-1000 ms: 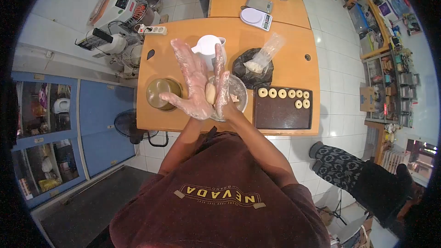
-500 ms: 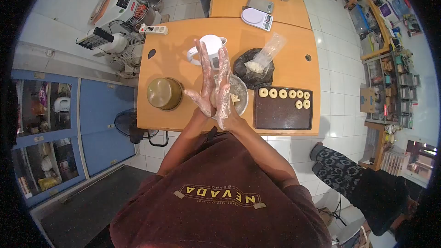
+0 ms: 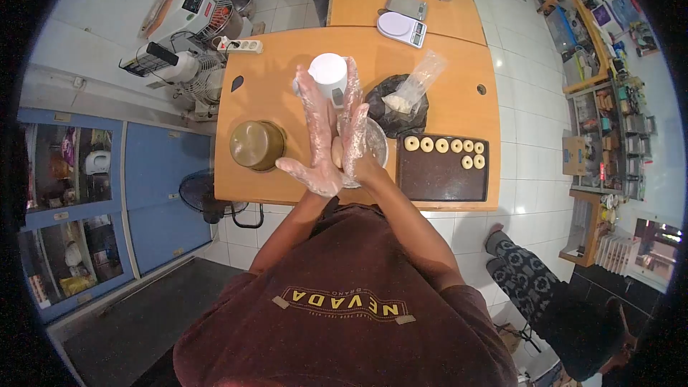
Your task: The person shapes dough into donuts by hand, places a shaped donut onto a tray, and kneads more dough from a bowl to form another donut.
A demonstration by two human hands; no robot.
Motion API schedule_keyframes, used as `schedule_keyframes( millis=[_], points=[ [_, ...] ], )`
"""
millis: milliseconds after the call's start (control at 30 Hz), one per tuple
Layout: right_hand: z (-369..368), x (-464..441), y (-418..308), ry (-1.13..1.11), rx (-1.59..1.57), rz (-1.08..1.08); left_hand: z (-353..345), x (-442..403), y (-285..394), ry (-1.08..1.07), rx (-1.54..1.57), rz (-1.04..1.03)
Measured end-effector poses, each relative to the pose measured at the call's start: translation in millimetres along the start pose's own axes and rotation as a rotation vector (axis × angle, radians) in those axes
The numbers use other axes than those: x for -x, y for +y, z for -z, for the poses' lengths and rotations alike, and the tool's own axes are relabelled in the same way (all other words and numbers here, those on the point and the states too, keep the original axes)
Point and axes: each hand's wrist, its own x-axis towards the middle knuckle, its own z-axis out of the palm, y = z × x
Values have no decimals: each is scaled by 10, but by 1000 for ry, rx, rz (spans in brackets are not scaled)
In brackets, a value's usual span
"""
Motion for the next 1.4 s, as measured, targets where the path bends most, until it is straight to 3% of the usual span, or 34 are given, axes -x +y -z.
schedule_keyframes(
  millis=[233,500,733,933,1200,1300,1400],
  points=[
    [-42,164,578,-1,-398,-475,82,-115,-143,23,-34,39],
    [-235,166,-422,0,135,19,117,-153,-208,1,-66,41],
    [-29,47,-124,-16,166,145,23,11,-205,-35,-126,-10],
    [18,-13,44,-30,158,101,-17,95,-86,-3,-64,-37],
    [-102,228,189,-104,27,-73,84,-277,53,257,91,4],
    [-112,365,211,-124,-7,-123,158,-352,-19,266,76,26],
    [-112,451,66,-135,-42,-127,133,-242,-89,145,99,114]
  ],
)
